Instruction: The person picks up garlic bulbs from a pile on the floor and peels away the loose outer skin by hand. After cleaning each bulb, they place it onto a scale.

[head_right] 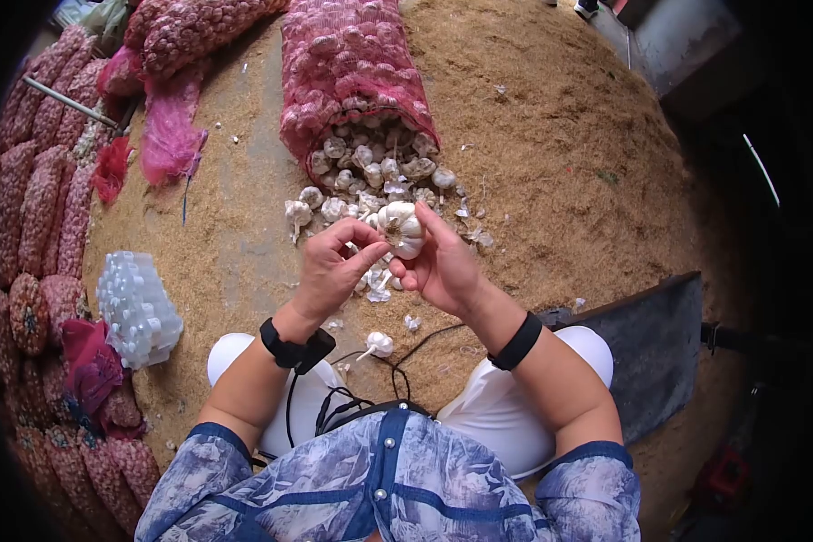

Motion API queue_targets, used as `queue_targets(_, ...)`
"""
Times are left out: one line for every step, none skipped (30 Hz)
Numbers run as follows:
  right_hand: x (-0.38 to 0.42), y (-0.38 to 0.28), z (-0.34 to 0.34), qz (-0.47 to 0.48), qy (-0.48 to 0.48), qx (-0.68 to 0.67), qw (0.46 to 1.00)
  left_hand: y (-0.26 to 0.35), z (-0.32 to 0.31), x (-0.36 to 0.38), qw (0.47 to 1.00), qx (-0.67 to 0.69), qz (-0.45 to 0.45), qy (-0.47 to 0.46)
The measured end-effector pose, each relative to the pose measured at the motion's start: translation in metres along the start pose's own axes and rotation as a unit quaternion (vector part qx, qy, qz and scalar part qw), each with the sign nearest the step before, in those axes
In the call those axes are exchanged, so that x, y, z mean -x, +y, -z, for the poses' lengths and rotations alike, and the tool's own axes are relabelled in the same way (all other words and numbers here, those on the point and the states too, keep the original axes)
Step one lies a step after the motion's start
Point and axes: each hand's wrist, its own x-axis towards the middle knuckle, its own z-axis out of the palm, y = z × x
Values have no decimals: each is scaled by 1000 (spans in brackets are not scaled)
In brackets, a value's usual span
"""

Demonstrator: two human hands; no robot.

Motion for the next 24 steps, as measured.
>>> queue_targets(0,0,0,0,1,-2,1000,-3,0,1,1000,0,2,-1)
queue_targets(0,-2,-2,19,10,14,1000,-8,0,-1,999,16,31,1)
queue_targets(1,-3,-4,37,21,30,999,-11,-1,-2,998,34,61,3)
queue_targets(2,-1,-7,37,23,29,999,-14,-1,-3,997,35,62,2)
queue_targets(2,1,-10,83,42,113,989,-17,0,-4,988,118,99,-27)
queue_targets(2,3,-12,129,60,196,970,-17,1,-5,969,201,134,-56)
queue_targets(3,1,-7,122,48,291,948,-10,1,-4,958,244,139,-59)
queue_targets(2,3,-7,122,48,292,947,-14,1,-4,958,244,138,-59)
queue_targets(1,7,-9,165,42,332,928,-19,0,-5,953,256,148,-72)
queue_targets(1,9,-12,208,36,370,905,-22,0,-5,947,267,159,-86)
queue_targets(3,7,-15,209,28,373,904,-25,0,-4,947,267,159,-86)
queue_targets(3,8,-13,209,28,373,904,-22,2,-4,943,284,152,-79)
queue_targets(2,10,-10,199,20,343,918,-20,3,-5,940,300,145,-73)
queue_targets(1,11,-9,189,10,312,931,-18,4,-5,940,300,144,-73)
queue_targets(2,9,-9,189,10,313,931,-16,6,-6,941,297,139,-81)
queue_targets(3,7,-9,167,12,307,937,-15,7,-5,942,294,135,-88)
queue_targets(4,5,-10,144,13,301,942,-13,9,-6,942,293,134,-88)
queue_targets(4,3,-12,144,13,301,942,-11,11,-6,951,269,121,-95)
queue_targets(5,2,-14,137,9,267,954,-11,13,-7,958,245,109,-101)
queue_targets(5,1,-15,130,4,233,964,-13,14,-6,958,245,108,-101)
queue_targets(6,0,-15,130,4,233,964,-15,15,-7,956,258,107,-91)
queue_targets(6,-3,-14,110,-7,191,975,-17,16,-7,954,270,105,-81)
queue_targets(7,-5,-13,90,-18,150,985,-18,16,-7,954,270,105,-81)
queue_targets(7,-5,-15,90,-18,150,984,-16,17,-7,947,295,113,-56)
